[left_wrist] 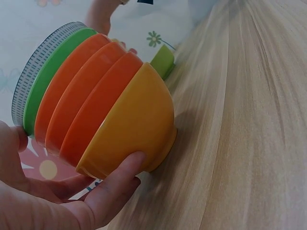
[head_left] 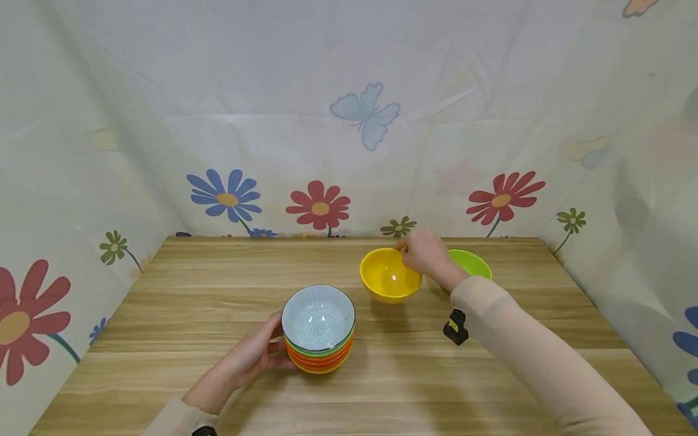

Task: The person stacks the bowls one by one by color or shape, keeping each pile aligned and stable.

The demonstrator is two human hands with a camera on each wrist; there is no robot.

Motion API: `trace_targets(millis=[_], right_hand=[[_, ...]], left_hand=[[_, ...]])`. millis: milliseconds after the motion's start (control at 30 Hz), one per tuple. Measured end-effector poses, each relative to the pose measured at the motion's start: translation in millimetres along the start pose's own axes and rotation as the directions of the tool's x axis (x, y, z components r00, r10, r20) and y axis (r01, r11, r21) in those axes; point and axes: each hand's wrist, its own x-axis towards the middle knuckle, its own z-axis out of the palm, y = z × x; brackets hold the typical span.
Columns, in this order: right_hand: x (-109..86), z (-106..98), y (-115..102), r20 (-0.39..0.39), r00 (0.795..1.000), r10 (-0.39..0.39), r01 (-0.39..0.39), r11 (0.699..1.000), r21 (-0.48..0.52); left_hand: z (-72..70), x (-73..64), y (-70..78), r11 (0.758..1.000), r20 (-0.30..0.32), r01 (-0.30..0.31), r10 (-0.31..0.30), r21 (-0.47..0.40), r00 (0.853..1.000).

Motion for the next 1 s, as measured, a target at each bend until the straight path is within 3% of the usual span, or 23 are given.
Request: trace_targets(millis=[467, 1000], right_hand=[[-1.6, -14.7, -15.7, -0.045, 0.997, -0.056, 0.053, 0.997, -0.051], [-2.4, -26.9, -43.2, -0.057, 0.993, -0.100, 0.097, 0.994, -0.044]], left_hand=[[-0.1, -0.3, 0.7, 1.000, -0.009, 0.003, -0.003, -0.006, 1.000], [0.5, -0.8, 0.5, 1.000, -0.007, 0.001, -0.001, -0.007, 1.000]])
